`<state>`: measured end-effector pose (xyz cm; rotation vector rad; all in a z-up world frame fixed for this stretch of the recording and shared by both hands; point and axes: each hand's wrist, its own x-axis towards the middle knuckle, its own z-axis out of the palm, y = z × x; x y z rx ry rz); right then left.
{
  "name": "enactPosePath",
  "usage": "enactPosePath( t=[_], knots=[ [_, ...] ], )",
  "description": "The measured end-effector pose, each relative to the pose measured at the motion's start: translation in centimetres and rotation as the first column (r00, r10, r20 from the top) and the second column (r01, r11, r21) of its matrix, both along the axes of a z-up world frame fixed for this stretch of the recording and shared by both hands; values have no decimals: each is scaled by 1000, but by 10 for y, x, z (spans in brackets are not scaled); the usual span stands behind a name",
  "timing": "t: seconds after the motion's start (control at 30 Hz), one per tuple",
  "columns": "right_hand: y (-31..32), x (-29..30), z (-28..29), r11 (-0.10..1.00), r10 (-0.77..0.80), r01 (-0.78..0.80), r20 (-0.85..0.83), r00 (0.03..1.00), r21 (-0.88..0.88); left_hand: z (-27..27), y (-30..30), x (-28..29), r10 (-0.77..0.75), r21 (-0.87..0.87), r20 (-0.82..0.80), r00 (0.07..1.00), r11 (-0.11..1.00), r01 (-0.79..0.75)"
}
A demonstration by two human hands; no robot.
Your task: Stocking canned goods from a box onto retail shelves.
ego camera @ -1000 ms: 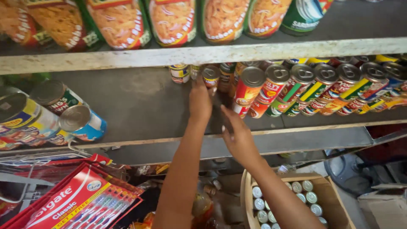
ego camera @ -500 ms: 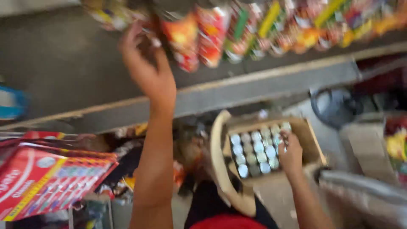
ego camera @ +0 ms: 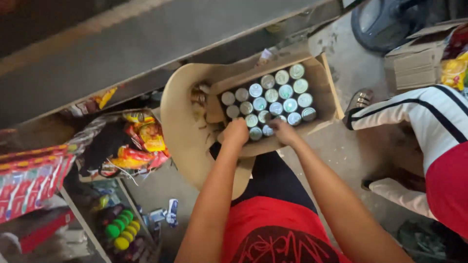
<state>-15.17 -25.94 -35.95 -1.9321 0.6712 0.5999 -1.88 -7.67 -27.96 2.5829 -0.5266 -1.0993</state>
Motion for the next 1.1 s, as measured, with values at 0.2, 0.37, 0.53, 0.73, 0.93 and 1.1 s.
enactPosePath(
  t=[0.2,0.37,0.53,0.73,0.93,1.1],
  knots=[
    [65,-21,-150,964,264,-264,178,948,-27,-53,6,-28,91,149,-147,985,986,-69],
    [88,7,-58,945,326,-323,-84,942,39,-53,6,-62,135,179,-186,973,979,-101],
    [97,8,-113,940,335,-340,161,928,3,-111,-12,-59,170,154,-158,973,977,-146],
    [96,3,-85,949,288,-294,63,956,115,-161,19,-67,280,92,-207,938,960,-266],
    [109,-26,-119,911,413,-408,156,897,-64,-145,-3,-61,476,145,-229,849,879,-454],
    [93,9,-92,999,40,-38,191,981,-12,-156,-6,-32,325,110,-199,924,945,-309]
  ],
)
